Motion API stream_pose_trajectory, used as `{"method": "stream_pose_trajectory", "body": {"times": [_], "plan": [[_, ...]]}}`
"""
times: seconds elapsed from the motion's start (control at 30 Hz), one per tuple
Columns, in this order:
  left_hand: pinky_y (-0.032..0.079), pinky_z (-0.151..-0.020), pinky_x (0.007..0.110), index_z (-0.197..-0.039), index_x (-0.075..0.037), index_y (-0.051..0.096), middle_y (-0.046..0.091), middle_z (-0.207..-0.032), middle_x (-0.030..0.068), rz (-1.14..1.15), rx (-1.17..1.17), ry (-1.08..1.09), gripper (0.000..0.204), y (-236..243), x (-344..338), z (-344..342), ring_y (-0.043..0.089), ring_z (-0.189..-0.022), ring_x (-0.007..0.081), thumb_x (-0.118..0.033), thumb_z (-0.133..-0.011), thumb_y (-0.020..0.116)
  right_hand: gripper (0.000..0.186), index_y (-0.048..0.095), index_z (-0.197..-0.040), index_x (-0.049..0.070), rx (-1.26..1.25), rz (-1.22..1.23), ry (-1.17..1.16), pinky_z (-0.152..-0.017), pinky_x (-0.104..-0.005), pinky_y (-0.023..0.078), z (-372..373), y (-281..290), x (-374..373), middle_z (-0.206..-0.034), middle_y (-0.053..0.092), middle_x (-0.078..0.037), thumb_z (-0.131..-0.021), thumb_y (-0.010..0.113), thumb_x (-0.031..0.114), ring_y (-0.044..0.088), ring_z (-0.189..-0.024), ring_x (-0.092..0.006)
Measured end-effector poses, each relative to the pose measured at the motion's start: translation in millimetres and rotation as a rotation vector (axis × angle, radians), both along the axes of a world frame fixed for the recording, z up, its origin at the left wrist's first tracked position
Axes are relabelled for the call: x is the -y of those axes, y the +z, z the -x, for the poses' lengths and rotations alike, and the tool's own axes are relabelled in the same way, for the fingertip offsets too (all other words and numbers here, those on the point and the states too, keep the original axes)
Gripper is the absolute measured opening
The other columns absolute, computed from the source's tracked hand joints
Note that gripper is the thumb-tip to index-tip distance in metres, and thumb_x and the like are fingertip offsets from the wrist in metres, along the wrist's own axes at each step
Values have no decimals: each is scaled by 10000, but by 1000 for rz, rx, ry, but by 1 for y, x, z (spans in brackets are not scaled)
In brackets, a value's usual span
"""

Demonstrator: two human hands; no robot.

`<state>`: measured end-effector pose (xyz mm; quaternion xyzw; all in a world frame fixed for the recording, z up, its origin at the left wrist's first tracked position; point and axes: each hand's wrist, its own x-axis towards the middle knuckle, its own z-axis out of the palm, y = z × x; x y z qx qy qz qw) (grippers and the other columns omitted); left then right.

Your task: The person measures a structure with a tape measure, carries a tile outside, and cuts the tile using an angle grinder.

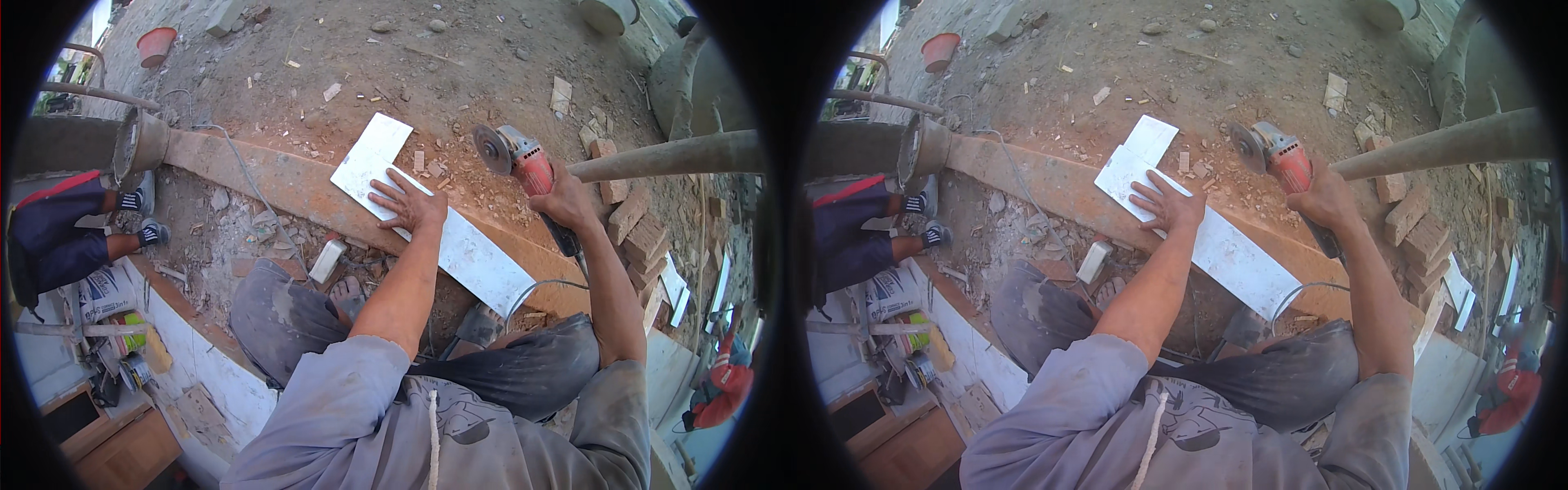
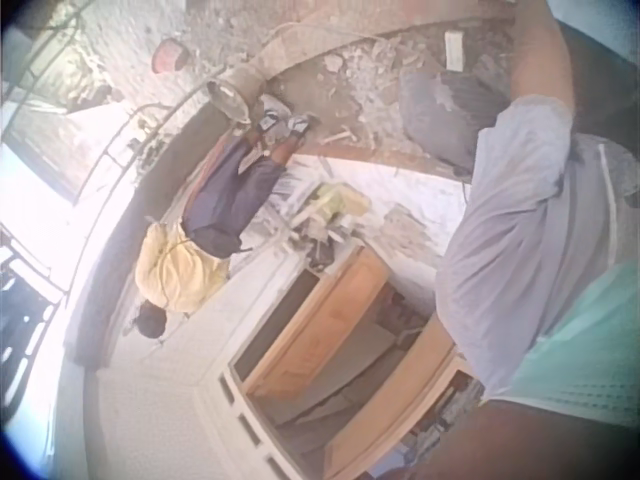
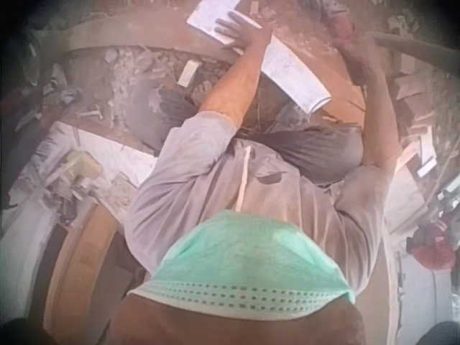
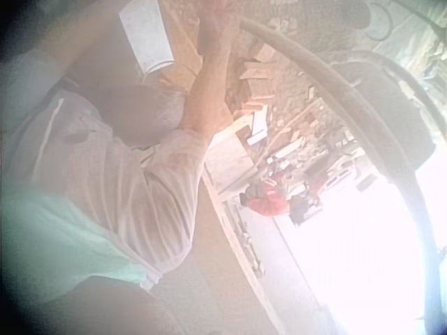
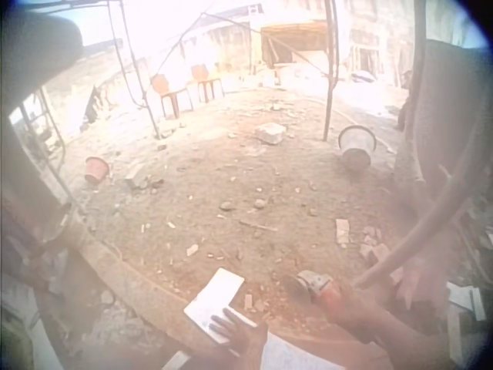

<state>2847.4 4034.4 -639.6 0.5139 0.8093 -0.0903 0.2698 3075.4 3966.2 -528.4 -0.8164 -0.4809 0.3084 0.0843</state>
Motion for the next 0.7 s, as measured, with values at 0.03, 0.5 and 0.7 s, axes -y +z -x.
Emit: {"method": "stream_pose_trajectory", "body": {"times": [0.03, 0.5, 0.7], "plan": [[154, -1088, 770, -1600, -130, -10, -131, -1639, 231, -35, 30, 31, 1241, 0, -1, 2, -119, -1509, 442, -549, -736, 777, 804, 505, -1295, -8, -1, 6, -4, -914, -456, 496, -1, -1, 2, -1039, 681, -271, -598, 763, 299, 660, -994, -432], [177, -1223, 477, -1515, 135, 4, 111, -1565, 387, -484, 617, 143, 999, 5, 38, 60, 103, -1496, 462, -166, -791, 624, 749, 545, -1258, -11, -63, -83, -47, -902, -417, 492, -14, -17, -3, -1026, 677, -234, -617, 780, 297, 659, -1005, -375], [292, -1175, 427, -1481, 191, 52, 293, -1486, 402, -330, 611, 148, 923, 23, 44, 63, 356, -1395, 457, -142, -811, 594, 697, 535, -1206, -33, -47, -49, -45, -905, -444, 495, -1, 3, 6, -1040, 665, -301, -622, 740, 287, 653, -1007, -434]]}}
